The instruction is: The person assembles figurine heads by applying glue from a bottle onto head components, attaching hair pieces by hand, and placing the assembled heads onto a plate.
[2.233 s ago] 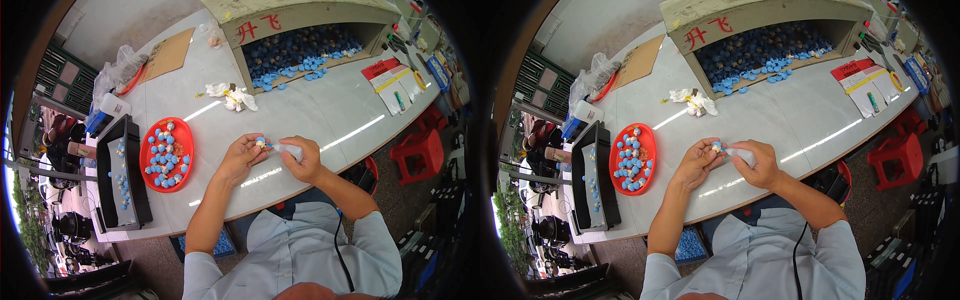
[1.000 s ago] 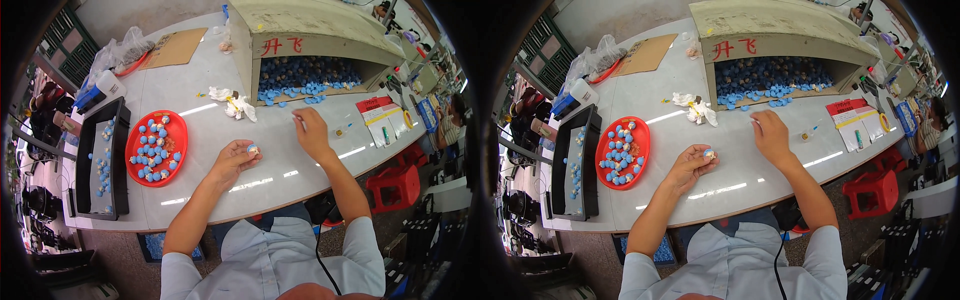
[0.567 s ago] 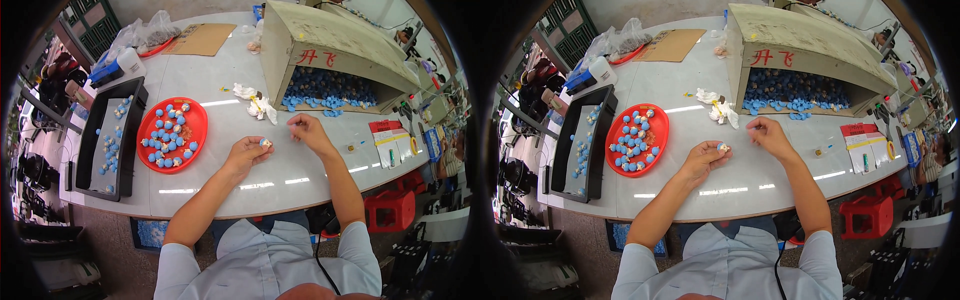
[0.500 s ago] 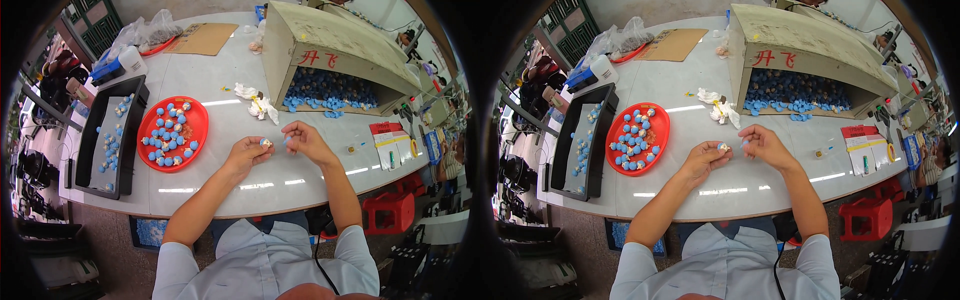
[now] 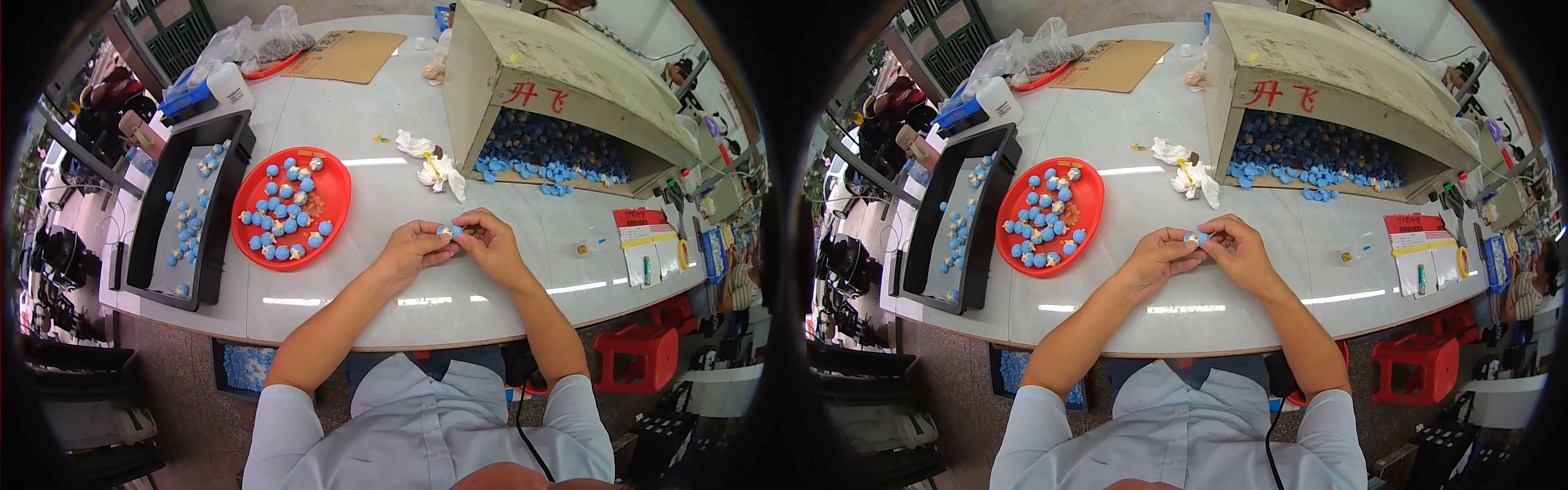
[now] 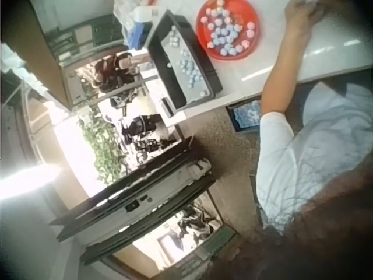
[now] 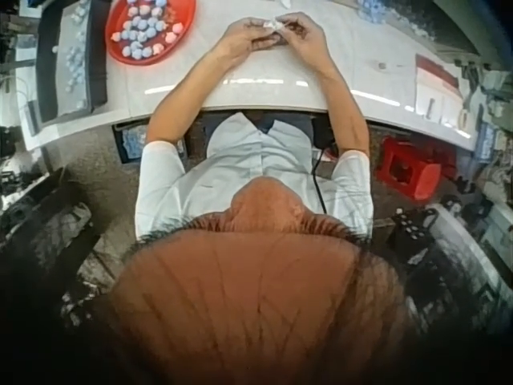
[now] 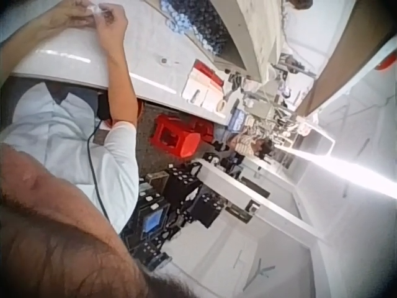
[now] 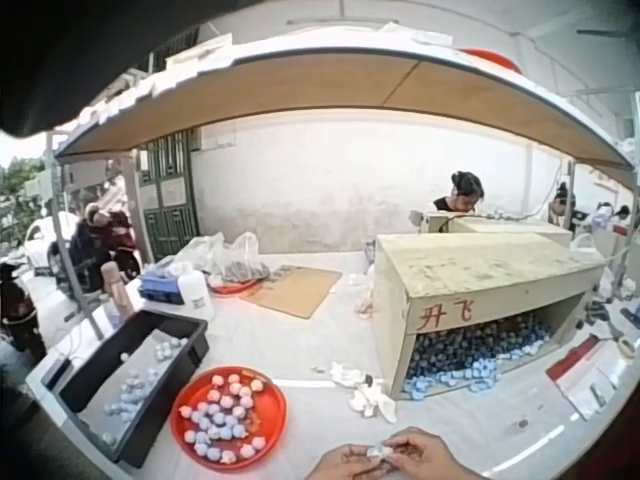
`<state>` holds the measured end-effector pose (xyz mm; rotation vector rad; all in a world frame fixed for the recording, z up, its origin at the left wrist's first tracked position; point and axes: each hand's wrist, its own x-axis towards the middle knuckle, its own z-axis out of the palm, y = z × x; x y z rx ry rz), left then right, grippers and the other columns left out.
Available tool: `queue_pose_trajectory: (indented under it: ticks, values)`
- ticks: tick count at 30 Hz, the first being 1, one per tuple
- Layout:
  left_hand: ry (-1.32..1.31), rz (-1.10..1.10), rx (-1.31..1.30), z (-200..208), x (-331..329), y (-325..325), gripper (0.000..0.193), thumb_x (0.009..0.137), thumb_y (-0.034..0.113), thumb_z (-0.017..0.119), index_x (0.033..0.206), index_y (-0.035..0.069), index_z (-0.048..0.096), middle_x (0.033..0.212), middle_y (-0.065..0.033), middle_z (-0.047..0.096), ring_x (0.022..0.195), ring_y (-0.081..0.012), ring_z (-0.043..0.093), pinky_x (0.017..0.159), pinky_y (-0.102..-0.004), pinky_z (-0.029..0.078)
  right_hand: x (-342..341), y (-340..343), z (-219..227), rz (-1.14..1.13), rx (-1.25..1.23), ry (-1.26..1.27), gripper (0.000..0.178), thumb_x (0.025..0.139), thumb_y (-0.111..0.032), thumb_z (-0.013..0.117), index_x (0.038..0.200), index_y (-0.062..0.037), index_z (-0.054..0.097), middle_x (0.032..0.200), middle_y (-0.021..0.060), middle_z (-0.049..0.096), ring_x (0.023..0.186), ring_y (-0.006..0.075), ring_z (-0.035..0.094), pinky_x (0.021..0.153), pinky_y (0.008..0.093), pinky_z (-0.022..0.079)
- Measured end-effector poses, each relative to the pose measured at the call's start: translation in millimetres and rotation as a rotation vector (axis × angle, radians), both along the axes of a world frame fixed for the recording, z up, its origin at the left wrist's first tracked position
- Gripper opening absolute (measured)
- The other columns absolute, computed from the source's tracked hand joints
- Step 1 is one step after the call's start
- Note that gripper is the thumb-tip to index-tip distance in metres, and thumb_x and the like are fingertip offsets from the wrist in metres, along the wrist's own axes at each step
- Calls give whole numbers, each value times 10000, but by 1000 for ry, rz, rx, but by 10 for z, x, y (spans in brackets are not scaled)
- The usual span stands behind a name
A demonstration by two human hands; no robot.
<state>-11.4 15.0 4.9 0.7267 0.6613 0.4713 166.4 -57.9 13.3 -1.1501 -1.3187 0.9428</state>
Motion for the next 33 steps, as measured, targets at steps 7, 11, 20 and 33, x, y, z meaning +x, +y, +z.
queue_pose_trajectory:
  ticks: [7, 11, 20, 33]
  values:
    - [-34, -9, -13, -11, -34, 6, 266, 901, 146, 671, 1092, 22, 534, 1063, -118, 638, 991, -201, 648, 866, -308, 535, -122, -50, 57, -103, 162, -350, 241, 835, 17, 659, 1072, -29, 668, 1040, 78, 596, 806, 125, 577, 645, 235, 463]
    - [-47, -23, -1, 22, -32, -3, 296, 912, 180, 668, 1095, 6, 512, 1045, -123, 634, 962, -192, 652, 844, -289, 545, -129, -56, 62, -150, 216, -384, 252, 829, 14, 661, 1077, -31, 668, 1025, 68, 600, 792, 119, 562, 636, 230, 446]
    - [-163, -31, -82, -31, -9, 10, 242, 995, 147, 521, 1178, -11, 523, 1142, -129, 611, 1024, -199, 637, 875, -292, 541, 2, -36, 5, -140, 118, -191, 255, 804, -8, 693, 1056, -43, 675, 1007, 51, 605, 793, 104, 543, 671, 228, 426]
    - [-93, -50, -20, -6, -2, -14, 255, 939, 170, 629, 1126, 3, 581, 1064, -93, 631, 1012, -188, 631, 887, -289, 531, 0, -48, 263, -135, 153, -529, 228, 730, -16, 752, 946, -30, 679, 939, 96, 645, 918, 255, 595, 783, 346, 474]
